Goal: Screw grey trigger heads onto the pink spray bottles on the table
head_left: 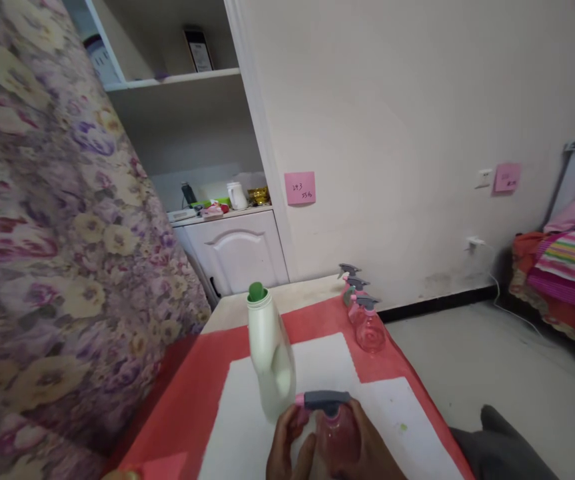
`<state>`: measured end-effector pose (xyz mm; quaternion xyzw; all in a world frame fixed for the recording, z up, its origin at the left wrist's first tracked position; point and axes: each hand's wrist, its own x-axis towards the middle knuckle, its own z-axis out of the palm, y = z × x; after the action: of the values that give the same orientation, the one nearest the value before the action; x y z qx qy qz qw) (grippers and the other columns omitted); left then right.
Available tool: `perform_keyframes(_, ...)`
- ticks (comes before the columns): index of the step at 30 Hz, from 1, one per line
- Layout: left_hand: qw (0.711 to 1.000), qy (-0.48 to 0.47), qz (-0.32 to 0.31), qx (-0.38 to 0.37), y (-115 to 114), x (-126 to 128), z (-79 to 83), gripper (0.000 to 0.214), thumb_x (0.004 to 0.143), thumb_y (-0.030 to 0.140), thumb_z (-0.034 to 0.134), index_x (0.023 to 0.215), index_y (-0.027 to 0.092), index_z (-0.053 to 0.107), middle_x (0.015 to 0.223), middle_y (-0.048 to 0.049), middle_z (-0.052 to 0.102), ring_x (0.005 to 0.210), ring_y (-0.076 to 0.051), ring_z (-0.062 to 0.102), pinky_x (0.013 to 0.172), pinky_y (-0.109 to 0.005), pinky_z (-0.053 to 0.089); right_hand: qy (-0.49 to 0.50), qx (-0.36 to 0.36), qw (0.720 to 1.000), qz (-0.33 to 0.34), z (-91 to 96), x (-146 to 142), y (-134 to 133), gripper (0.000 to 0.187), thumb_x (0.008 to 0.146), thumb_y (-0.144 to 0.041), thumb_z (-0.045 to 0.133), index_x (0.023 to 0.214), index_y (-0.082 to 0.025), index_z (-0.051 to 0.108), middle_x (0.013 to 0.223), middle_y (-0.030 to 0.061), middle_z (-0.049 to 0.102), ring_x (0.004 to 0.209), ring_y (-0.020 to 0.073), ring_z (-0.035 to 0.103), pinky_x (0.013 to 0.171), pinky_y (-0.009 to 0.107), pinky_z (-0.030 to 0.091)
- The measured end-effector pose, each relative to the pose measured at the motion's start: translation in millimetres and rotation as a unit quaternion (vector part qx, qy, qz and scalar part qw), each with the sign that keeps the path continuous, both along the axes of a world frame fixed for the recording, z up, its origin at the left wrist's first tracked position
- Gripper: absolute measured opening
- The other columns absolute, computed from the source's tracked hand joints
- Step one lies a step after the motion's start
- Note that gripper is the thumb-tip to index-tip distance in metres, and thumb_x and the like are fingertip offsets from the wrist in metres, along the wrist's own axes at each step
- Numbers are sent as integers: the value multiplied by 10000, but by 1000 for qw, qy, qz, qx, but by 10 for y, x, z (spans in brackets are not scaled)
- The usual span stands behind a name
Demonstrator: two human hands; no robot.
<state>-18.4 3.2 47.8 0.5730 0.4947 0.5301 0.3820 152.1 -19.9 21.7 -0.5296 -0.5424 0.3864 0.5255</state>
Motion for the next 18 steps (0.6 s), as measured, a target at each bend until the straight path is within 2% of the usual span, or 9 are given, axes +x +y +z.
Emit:
perform_keyframes(2,1000,7,-22,-18,24,-17,94,545,712,519,679,1148,197,621,1172,-120,702,1072,-294,665,969,-410,519,-10,-9,1000,-18,-63,-20,2,890,450,-55,707,1273,-241,426,1280,89,607,1220,324,553,1062,465,416)
perform_keyframes(5,998,55,-33,-14,45,-20,333,499,673,468,732,1087,201,651,1136,-98,714,1077,-298,655,964,-396,515,-1,-11,1000,-10,-113,-29,7,904,454,-78,742,1292,-237,442,1305,97,596,1234,336,543,1055,459,428)
perform_keyframes(9,994,100,-41,8,13,139,615,365,662,485,747,898,218,669,860,-29,717,865,-258,669,791,-332,548,-2,-20,999,-26,-121,-32,11,962,425,-49,751,1308,-236,418,1345,103,553,1289,338,499,1103,453,381)
perform_keyframes(11,993,114,-32,3,-4,232,656,334,671,484,748,849,219,650,769,-8,684,782,-231,654,734,-307,534,-11,-24,1000,-15,-122,-30,15,984,409,-26,753,1305,-236,406,1325,97,557,1279,330,506,1100,446,384)
perform_keyframes(14,991,135,-4,2,-5,315,624,323,661,459,765,825,214,635,709,13,639,721,-206,636,716,-293,515,-4,-3,1000,-5,-142,-39,30,957,422,-24,760,1287,-263,426,1272,76,592,1233,334,543,1056,448,428)
perform_keyframes(18,989,143,21,-7,-1,346,604,352,649,471,767,834,202,638,610,45,581,601,-177,590,620,-276,500,-14,41,998,-47,-225,-94,54,959,428,-92,810,1293,-295,452,1297,73,583,1258,366,524,1068,481,415)
